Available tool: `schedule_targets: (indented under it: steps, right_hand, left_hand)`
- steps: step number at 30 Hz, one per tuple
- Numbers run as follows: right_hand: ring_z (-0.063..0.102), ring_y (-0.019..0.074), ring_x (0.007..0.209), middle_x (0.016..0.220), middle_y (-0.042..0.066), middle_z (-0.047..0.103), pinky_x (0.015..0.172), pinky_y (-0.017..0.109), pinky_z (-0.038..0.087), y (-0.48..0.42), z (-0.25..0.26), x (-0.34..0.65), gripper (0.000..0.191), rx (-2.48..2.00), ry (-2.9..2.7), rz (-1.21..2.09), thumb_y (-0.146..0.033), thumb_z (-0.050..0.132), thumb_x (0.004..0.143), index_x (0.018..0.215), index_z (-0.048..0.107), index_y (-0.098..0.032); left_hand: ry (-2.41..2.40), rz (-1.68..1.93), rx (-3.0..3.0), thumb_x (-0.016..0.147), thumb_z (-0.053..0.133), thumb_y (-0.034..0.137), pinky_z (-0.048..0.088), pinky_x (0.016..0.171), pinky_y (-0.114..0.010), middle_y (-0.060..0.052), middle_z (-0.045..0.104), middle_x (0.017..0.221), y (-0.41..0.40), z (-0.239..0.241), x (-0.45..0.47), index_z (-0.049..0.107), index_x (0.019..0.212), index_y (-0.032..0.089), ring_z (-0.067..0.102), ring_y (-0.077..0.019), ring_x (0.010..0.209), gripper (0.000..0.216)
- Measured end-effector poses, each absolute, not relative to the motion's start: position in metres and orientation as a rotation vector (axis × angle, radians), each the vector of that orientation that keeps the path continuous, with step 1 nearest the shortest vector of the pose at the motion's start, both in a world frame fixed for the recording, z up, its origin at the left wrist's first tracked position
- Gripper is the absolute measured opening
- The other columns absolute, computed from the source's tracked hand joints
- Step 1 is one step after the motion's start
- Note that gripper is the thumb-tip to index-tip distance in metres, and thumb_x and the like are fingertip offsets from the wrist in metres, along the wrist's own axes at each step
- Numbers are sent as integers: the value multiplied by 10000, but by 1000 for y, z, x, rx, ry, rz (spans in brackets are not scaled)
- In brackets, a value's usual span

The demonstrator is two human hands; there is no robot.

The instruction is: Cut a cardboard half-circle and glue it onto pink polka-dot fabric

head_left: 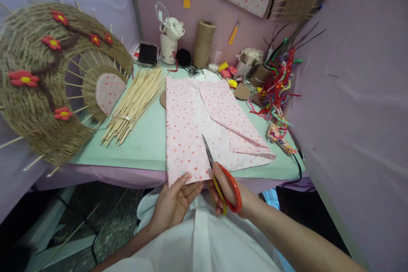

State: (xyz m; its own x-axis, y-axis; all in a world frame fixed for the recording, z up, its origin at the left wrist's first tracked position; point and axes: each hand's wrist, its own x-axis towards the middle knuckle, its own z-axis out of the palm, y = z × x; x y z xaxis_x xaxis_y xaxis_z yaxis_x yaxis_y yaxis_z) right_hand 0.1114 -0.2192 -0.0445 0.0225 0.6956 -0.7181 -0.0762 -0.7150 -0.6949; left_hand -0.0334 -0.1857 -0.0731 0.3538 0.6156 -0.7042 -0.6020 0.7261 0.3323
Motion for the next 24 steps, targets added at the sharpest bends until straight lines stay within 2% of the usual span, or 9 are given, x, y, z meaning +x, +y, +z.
schedule_targets:
  steps: [5,10,18,24]
  right_hand:
    - [352,64,272,316,-47,336,367,233,484,-222,-51,113,764,-1746,-692,1760,-873,304,757,431,410,-190]
    - [357,61,300,371,-55,390,379,231,497,-219,-44,115,740,-1732,-714,1751,-867,309,760,513,458,-185]
    - [433,81,324,373,-33,407,407,214,495,-203,-23,115,720,-1879,-721,1772,-744,203,895,519,457,-184]
    - [431,91,327,366,-35,396,444,255,534,-203,-32,116,712,-1843,-734,1755,-782,234,861,525,458,-196]
  left_hand:
    - [920,793,19,849,552,21,624,708,-306,-103,760,807,-186,-73,-33,562,1005,122,746,-218,712,186]
    - [929,783,15,839,556,20,620,696,-295,-94,756,773,-185,-70,-33,563,1001,128,745,-212,692,194]
    - [934,784,2,833,562,19,614,688,-298,-89,759,776,-185,-66,-34,572,900,138,742,-206,677,136]
    - [921,786,9,819,598,37,608,716,-288,-96,759,797,-185,-70,-35,596,887,130,743,-204,698,115]
